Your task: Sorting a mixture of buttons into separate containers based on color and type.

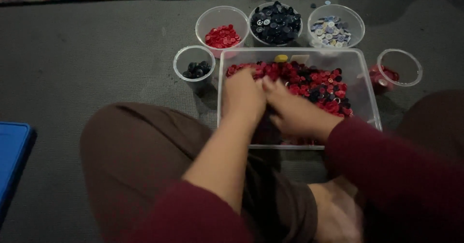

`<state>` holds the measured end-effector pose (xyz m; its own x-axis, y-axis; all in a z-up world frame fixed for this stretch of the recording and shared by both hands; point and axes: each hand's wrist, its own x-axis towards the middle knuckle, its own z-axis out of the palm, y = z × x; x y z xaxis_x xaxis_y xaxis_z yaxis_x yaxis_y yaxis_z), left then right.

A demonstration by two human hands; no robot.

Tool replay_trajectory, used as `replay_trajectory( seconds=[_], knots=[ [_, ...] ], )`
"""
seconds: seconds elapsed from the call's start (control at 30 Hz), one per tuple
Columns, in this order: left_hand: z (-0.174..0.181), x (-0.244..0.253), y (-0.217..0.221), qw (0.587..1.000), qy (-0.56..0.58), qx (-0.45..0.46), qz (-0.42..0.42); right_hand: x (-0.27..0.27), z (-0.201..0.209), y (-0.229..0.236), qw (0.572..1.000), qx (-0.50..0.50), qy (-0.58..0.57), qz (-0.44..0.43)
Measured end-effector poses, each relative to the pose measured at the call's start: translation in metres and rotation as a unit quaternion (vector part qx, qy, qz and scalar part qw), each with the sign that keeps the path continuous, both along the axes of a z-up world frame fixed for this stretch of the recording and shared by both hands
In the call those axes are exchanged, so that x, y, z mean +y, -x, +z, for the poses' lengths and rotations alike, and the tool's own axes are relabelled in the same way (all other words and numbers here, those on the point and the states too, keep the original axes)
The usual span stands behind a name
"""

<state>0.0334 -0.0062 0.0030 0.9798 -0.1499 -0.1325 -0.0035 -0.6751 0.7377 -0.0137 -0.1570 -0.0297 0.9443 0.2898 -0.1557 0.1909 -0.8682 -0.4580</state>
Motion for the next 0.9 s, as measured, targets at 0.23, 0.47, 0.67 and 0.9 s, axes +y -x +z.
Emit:
replay_trajectory(
  seconds=[0.23,0.47,0.67,0.9],
  knots=[
    [-0.009,0.008,0.031,0.992,-0.109,0.011,-0.058,0.0,0.05,0.032,0.985,0.17,-0.034,0.026],
    [-0.021,0.003,0.035,0.968,-0.227,0.029,-0.106,-0.054,0.028,0.022,0.978,-0.008,-0.023,-0.209],
    [-0.017,-0.002,0.03,0.977,-0.201,-0.006,-0.066,-0.053,0.0,0.001,0.97,-0.021,0.029,-0.241],
    [-0.025,-0.005,0.019,0.982,-0.182,-0.036,-0.043,-0.045,-0.052,-0.015,0.961,-0.067,0.084,-0.253]
  ],
)
